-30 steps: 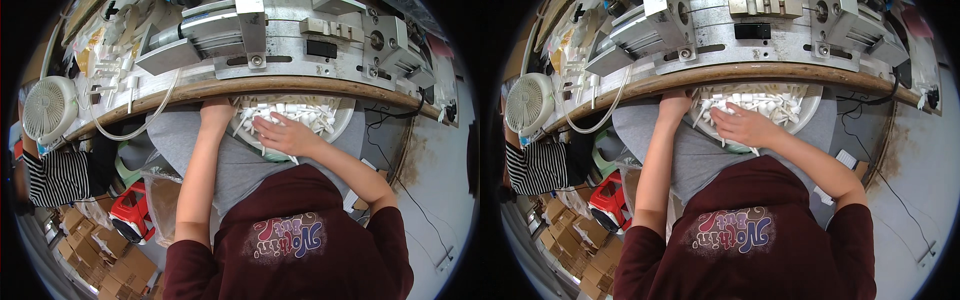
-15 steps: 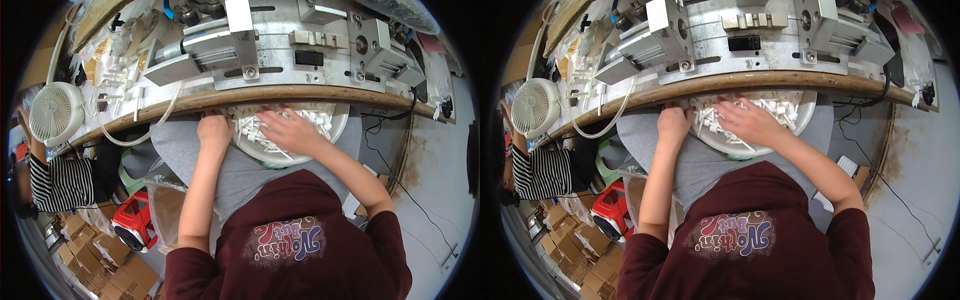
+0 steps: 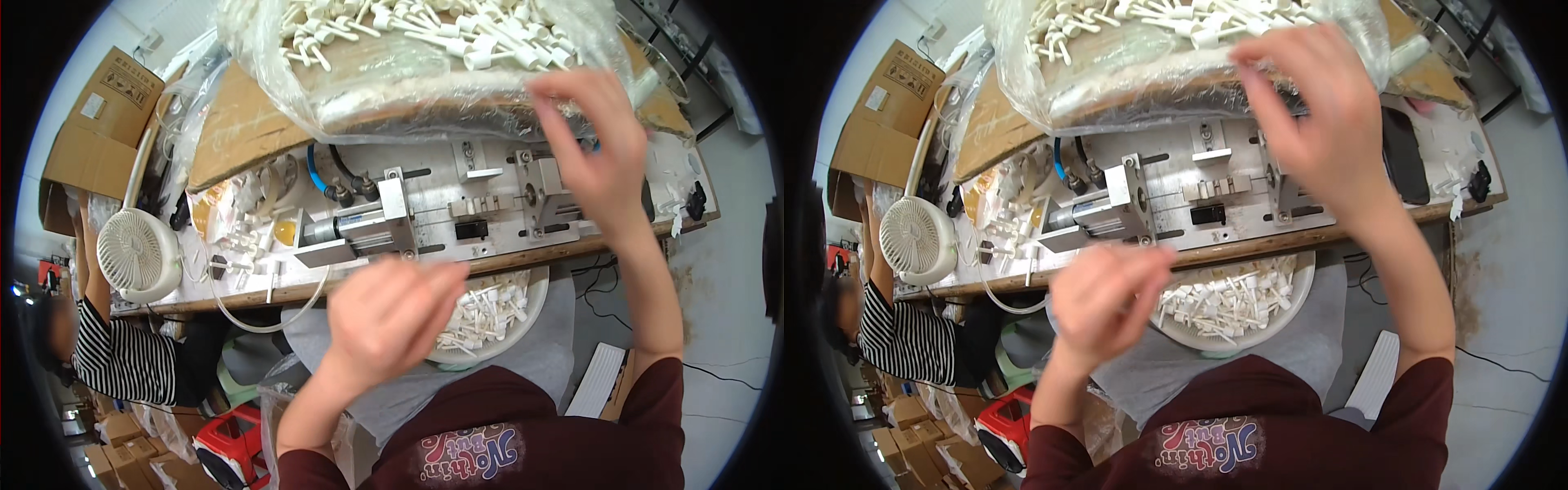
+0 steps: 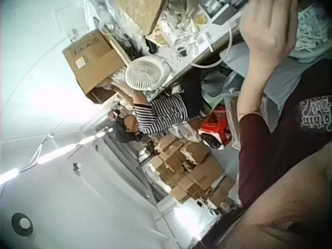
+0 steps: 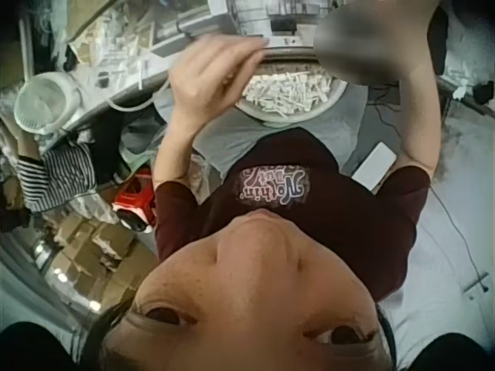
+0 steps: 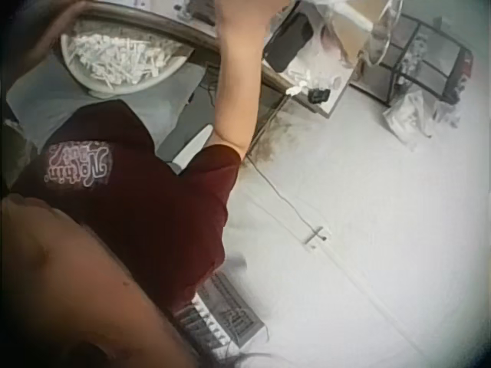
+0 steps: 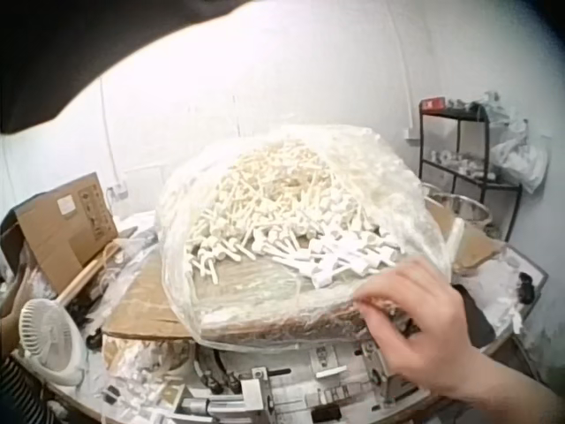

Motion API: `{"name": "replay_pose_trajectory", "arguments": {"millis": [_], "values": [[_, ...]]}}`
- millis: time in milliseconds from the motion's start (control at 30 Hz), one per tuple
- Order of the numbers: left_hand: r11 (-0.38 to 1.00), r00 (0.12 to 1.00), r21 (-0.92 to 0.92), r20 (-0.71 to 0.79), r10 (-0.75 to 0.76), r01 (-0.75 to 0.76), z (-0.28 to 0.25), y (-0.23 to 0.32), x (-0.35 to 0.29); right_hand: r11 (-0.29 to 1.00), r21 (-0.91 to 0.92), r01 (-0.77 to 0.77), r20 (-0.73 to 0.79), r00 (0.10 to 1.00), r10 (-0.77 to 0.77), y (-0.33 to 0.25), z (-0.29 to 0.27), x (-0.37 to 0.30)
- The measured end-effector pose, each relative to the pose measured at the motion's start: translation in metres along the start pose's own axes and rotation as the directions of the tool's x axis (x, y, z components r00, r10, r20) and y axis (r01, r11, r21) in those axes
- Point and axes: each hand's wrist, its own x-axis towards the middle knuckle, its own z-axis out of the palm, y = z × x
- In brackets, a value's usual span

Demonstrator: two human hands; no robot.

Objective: Assembling small plastic components using a pneumatic press fixture at a workshop desk.

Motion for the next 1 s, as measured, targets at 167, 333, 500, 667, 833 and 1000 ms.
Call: {"name": "replay_pose_trajectory", "arguments": {"millis": [167, 333, 500, 667, 833, 1000], "values": [[0.997, 0.972, 0.060, -0.235, -0.026, 0.041, 0.004, -0.038, 0.107, 0.921, -0.103, -0.376, 0.366, 0.846, 0.387, 0.034, 0.030, 0.052], [0.994, 0.987, 0.013, -0.124, -0.103, 0.105, 0.046, -0.101, 0.163, 0.856, -0.081, -0.510, 0.466, 0.740, 0.485, 0.030, 0.041, 0.059], [0.934, 0.950, 0.249, 0.115, -0.291, 0.256, 0.053, -0.112, 0.175, 0.668, 0.308, -0.677, 0.413, 0.728, 0.548, 0.009, 0.002, 0.034], [0.922, 0.912, 0.123, 0.144, -0.383, 0.367, 0.036, -0.109, 0.167, 0.348, 0.621, -0.703, 0.468, 0.688, 0.555, -0.019, -0.025, -0.015], [0.955, 0.956, -0.042, 0.006, -0.293, 0.293, 0.011, -0.086, 0.149, 0.879, 0.331, -0.345, 0.359, 0.907, 0.221, -0.065, -0.025, -0.068], [0.998, 0.983, 0.034, -0.174, -0.053, 0.059, -0.004, -0.055, 0.120, 0.993, 0.067, -0.094, 0.483, 0.874, 0.050, -0.084, -0.010, -0.093]]}}
